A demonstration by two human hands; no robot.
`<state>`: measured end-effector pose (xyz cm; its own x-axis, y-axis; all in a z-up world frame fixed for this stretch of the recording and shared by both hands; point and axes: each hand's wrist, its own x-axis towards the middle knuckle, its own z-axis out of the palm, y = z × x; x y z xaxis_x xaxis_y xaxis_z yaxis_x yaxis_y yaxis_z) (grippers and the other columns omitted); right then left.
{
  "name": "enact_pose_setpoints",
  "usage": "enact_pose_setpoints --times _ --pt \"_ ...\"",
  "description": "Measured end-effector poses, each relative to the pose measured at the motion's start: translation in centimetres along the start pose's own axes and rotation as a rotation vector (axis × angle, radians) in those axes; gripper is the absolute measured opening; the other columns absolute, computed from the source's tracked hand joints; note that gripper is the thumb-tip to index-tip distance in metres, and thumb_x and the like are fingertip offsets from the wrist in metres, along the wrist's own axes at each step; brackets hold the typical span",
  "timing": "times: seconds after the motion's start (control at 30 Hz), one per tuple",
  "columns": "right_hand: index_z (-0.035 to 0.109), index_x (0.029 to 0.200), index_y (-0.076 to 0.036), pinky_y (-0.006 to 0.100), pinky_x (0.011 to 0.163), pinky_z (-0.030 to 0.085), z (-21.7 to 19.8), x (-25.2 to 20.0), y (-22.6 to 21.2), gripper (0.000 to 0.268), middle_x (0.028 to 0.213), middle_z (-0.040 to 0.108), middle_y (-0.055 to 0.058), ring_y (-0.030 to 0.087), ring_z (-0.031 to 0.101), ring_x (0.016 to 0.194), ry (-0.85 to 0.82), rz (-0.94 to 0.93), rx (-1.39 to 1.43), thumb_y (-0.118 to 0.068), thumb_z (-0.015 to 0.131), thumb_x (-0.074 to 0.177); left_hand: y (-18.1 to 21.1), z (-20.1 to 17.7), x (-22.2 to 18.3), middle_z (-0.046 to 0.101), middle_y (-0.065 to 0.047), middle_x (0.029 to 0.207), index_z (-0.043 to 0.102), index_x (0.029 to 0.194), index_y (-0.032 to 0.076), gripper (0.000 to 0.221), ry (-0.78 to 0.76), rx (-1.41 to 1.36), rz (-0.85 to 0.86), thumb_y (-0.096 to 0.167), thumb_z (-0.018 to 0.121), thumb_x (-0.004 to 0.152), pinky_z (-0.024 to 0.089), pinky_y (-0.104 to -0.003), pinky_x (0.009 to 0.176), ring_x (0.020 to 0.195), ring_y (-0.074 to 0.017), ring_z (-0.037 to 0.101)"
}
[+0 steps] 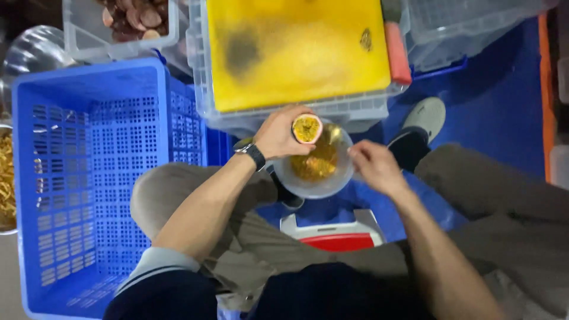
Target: Scooping pulp from halved passion fruits into a container using a spoon
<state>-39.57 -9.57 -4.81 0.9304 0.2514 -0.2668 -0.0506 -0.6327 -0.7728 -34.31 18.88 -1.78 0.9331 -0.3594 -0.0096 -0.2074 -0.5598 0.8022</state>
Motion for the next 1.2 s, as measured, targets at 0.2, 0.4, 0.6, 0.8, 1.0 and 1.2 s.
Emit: enact_pose_setpoints --times 0.2,0.4,0.6,0.8,1.0,1.2 --pt "0.075 0.093 -0.008 0.031 0.056 0.052 -2.5 -1.6 -3.6 0.019 0.062 0.066 0.006 0.019 0.065 0.055 -0.125 0.019 0.174 -0.009 0.058 0.101 -2.0 1.9 -1.0 0.073 -0.016 0.114 0.062 0.127 0.018 0.075 -0.218 0.046 -0.117 0.039 0.093 0.061 0.058 -0.056 0.09 0.109 -0.0429 0.07" --pt "0.076 0.099 -0.011 0.033 0.058 0.051 -0.7 -1.7 -2.9 0.015 0.063 0.064 0.006 0.017 0.06 0.06 -0.2 -0.078 0.217 -0.017 0.064 0.102 -1.9 3.0 -1.3 0.073 -0.018 0.117 0.062 0.131 0.016 0.075 -0.372 0.048 -0.156 0.046 0.089 0.068 0.057 -0.06 0.093 0.113 -0.0457 0.068" --pt "0.076 0.096 -0.008 0.031 0.059 0.047 0.4 -1.0 -0.7 0.017 0.065 0.062 0.006 0.017 0.058 0.062 -0.225 0.038 0.286 -0.013 0.061 0.102 -3.1 4.0 -1.3 0.072 -0.013 0.12 0.063 0.128 0.02 0.078 -0.451 0.056 -0.217 0.046 0.092 0.06 0.057 -0.054 0.094 0.116 -0.0418 0.067" --pt "0.078 0.098 -0.009 0.033 0.057 0.047 -0.6 -1.3 -1.3 0.013 0.064 0.066 0.012 0.021 0.061 0.061 -0.205 0.023 0.176 -0.016 0.067 0.099 -3.0 3.9 -1.1 0.074 -0.011 0.117 0.066 0.124 0.023 0.076 -0.457 -0.006 -0.28 0.046 0.094 0.057 0.057 -0.049 0.094 0.114 -0.0385 0.068" --pt "0.077 0.102 -0.016 0.042 0.072 0.054 -1.8 -1.0 -3.9 0.018 0.079 0.073 0.015 0.032 0.069 0.077 -0.273 0.04 -0.048 -0.023 0.06 0.103 -2.0 3.8 -1.5 0.077 -0.011 0.111 0.07 0.121 0.023 0.074 -0.473 0.007 -0.294 0.04 0.092 0.053 0.058 -0.044 0.093 0.11 -0.0369 0.071" --pt "0.074 0.096 -0.02 0.045 0.074 0.055 -0.7 -1.0 -4.1 0.021 0.079 0.073 0.01 0.035 0.072 0.082 -0.246 0.058 -0.228 -0.032 0.059 0.104 -3.6 5.5 -1.8 0.078 -0.011 0.098 0.074 0.111 0.021 0.069 -0.447 0.125 -0.279 0.044 0.094 0.049 0.06 -0.044 0.079 0.098 -0.0352 0.075"
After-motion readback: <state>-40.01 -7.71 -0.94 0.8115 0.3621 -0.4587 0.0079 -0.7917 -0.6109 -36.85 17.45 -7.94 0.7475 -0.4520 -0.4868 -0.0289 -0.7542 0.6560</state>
